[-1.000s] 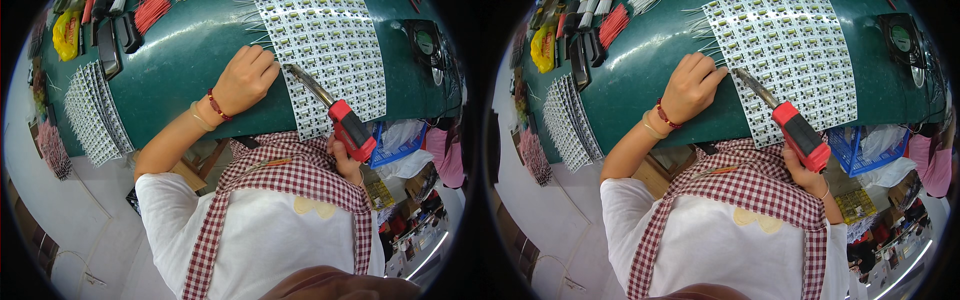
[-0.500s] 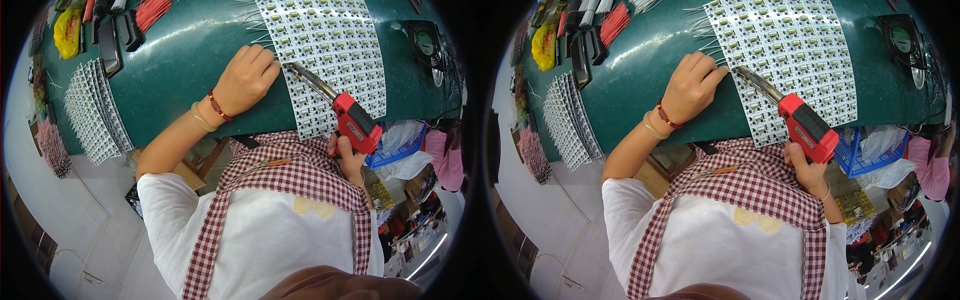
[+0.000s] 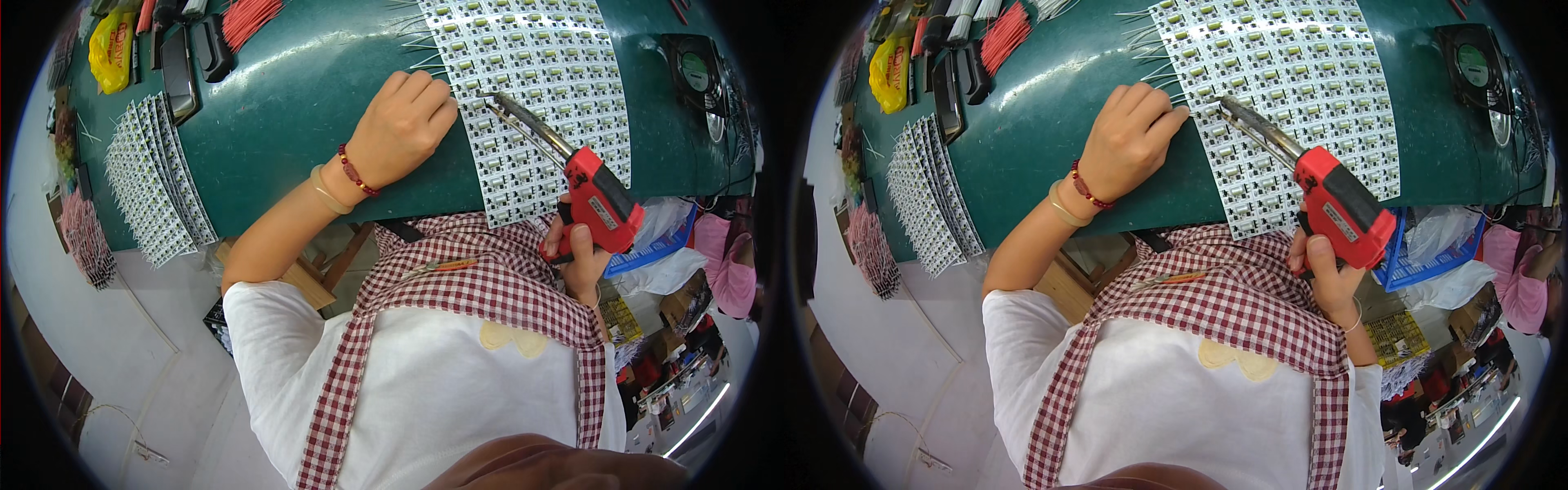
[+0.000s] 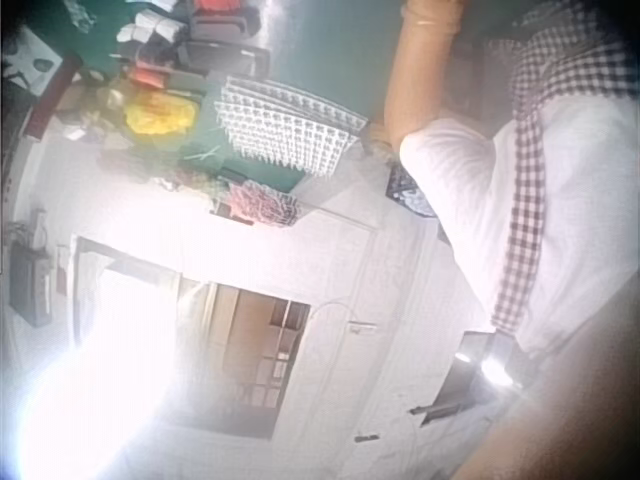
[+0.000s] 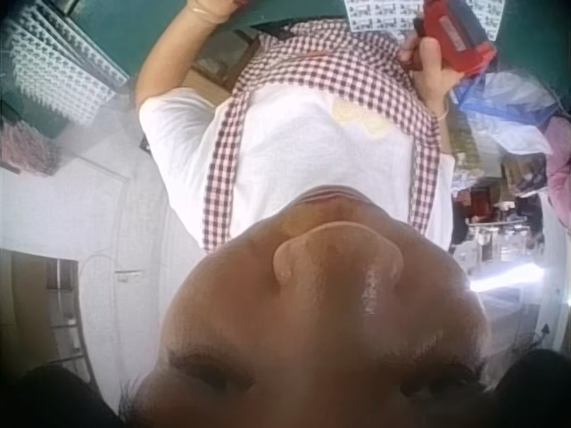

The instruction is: The person solders wire leads onto a circuit board panel using a handheld soldering tool, positions additional wires onto the board, and solders them in place.

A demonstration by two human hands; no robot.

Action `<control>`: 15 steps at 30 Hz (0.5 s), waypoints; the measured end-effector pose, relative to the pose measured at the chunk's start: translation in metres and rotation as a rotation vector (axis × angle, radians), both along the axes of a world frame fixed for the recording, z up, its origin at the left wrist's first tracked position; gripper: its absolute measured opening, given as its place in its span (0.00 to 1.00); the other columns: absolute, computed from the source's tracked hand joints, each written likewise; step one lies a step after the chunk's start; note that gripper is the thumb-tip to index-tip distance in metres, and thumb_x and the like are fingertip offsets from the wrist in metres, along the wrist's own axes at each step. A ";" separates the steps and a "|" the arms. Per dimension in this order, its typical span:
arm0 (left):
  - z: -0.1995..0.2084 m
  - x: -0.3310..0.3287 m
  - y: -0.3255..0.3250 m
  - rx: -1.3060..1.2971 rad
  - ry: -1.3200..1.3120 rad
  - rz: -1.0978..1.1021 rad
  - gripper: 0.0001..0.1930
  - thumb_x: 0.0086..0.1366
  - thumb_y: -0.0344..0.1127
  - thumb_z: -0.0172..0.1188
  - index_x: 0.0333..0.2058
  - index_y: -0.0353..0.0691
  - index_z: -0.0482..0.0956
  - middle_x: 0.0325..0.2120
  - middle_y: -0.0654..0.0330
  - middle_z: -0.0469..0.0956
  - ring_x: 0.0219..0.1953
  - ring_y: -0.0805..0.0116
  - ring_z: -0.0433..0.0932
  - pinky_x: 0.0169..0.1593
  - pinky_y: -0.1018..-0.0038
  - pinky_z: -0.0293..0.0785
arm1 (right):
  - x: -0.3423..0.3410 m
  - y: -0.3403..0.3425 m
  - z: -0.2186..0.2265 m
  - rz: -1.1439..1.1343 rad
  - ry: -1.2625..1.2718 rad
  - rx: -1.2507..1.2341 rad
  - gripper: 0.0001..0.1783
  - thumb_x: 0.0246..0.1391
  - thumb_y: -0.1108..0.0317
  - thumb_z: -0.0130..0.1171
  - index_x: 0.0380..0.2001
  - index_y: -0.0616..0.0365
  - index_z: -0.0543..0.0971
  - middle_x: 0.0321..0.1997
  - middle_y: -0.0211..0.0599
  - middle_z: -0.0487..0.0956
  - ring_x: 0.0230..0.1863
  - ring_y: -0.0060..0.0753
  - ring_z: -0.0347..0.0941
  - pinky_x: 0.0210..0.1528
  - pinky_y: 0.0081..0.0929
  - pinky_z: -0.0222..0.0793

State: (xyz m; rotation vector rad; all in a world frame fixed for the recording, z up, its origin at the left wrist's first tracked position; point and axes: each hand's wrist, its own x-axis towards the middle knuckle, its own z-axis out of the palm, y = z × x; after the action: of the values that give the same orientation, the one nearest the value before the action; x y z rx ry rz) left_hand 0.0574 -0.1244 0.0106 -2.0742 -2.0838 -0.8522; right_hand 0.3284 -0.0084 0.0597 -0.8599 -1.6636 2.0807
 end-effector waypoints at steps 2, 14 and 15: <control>-0.001 0.000 -0.001 0.004 -0.001 0.010 0.10 0.45 0.22 0.59 0.30 0.35 0.79 0.25 0.60 0.69 0.30 0.63 0.70 0.35 0.70 0.66 | -0.003 -0.004 0.002 -0.024 -0.154 0.007 0.26 0.59 0.56 0.54 0.49 0.69 0.68 0.19 0.38 0.73 0.16 0.22 0.66 0.20 0.19 0.62; -0.003 -0.001 -0.002 0.042 -0.027 0.003 0.11 0.43 0.20 0.60 0.30 0.37 0.78 0.23 0.61 0.68 0.28 0.64 0.69 0.33 0.70 0.65 | 0.005 -0.005 -0.008 0.149 -0.275 0.089 0.19 0.60 0.61 0.53 0.44 0.67 0.70 0.21 0.37 0.73 0.19 0.24 0.68 0.23 0.20 0.63; -0.004 -0.001 -0.002 0.051 -0.030 0.003 0.11 0.43 0.20 0.60 0.30 0.37 0.78 0.23 0.61 0.68 0.28 0.64 0.69 0.33 0.70 0.65 | 0.005 -0.005 -0.008 0.149 -0.275 0.088 0.19 0.60 0.61 0.53 0.44 0.67 0.70 0.21 0.37 0.73 0.19 0.24 0.68 0.23 0.20 0.63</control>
State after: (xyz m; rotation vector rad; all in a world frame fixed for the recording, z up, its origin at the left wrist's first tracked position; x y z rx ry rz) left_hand 0.0565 -0.1261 0.0068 -2.0447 -2.0570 -0.9318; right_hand 0.3334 -0.0135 0.0521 -1.0617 -2.0008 2.0393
